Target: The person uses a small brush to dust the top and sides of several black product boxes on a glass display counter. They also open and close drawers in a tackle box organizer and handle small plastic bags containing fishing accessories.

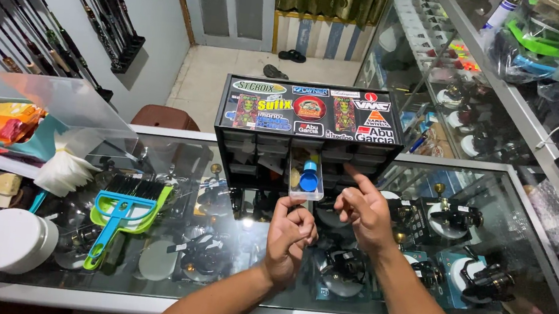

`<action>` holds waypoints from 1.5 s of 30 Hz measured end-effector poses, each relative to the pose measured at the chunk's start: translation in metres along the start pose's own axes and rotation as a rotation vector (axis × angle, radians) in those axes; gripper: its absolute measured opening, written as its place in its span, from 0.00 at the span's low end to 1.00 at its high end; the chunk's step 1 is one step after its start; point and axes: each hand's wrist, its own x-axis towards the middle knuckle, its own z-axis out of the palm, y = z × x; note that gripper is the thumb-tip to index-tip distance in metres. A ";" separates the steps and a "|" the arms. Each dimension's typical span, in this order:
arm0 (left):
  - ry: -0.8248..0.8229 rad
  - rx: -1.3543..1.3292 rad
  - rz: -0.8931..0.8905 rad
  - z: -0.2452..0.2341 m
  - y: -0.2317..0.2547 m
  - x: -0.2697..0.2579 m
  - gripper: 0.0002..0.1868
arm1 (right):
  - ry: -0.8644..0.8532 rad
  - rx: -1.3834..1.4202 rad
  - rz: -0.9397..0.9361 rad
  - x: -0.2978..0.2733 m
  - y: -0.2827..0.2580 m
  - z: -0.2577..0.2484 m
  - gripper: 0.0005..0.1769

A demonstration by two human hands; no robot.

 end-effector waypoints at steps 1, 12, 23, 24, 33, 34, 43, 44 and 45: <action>0.000 0.000 0.001 0.001 0.000 0.000 0.27 | -0.001 0.000 0.000 0.000 0.000 0.000 0.42; -0.002 -0.005 -0.011 -0.002 -0.001 0.000 0.25 | -0.116 0.075 -0.089 0.006 0.009 0.002 0.45; -0.034 0.016 0.009 -0.007 -0.005 0.002 0.26 | -0.349 0.597 -0.091 0.007 0.010 0.010 0.43; -0.031 0.015 0.013 -0.008 -0.006 0.002 0.26 | -0.365 0.621 -0.085 0.008 0.012 0.009 0.40; 0.004 -0.021 0.002 -0.009 0.006 0.015 0.23 | -0.101 0.495 -0.125 -0.013 0.026 0.011 0.21; 0.006 -0.019 0.002 -0.011 0.006 0.018 0.23 | -0.102 0.496 -0.124 -0.014 0.026 0.011 0.21; -0.019 0.006 0.041 -0.020 0.005 0.028 0.23 | 0.012 0.459 -0.109 -0.020 0.023 0.015 0.20; 0.000 0.012 0.037 -0.021 0.003 0.028 0.23 | 0.015 0.457 -0.107 -0.019 0.024 0.015 0.20; 0.017 0.018 0.033 -0.021 0.002 0.027 0.22 | 0.019 0.455 -0.106 -0.019 0.024 0.014 0.19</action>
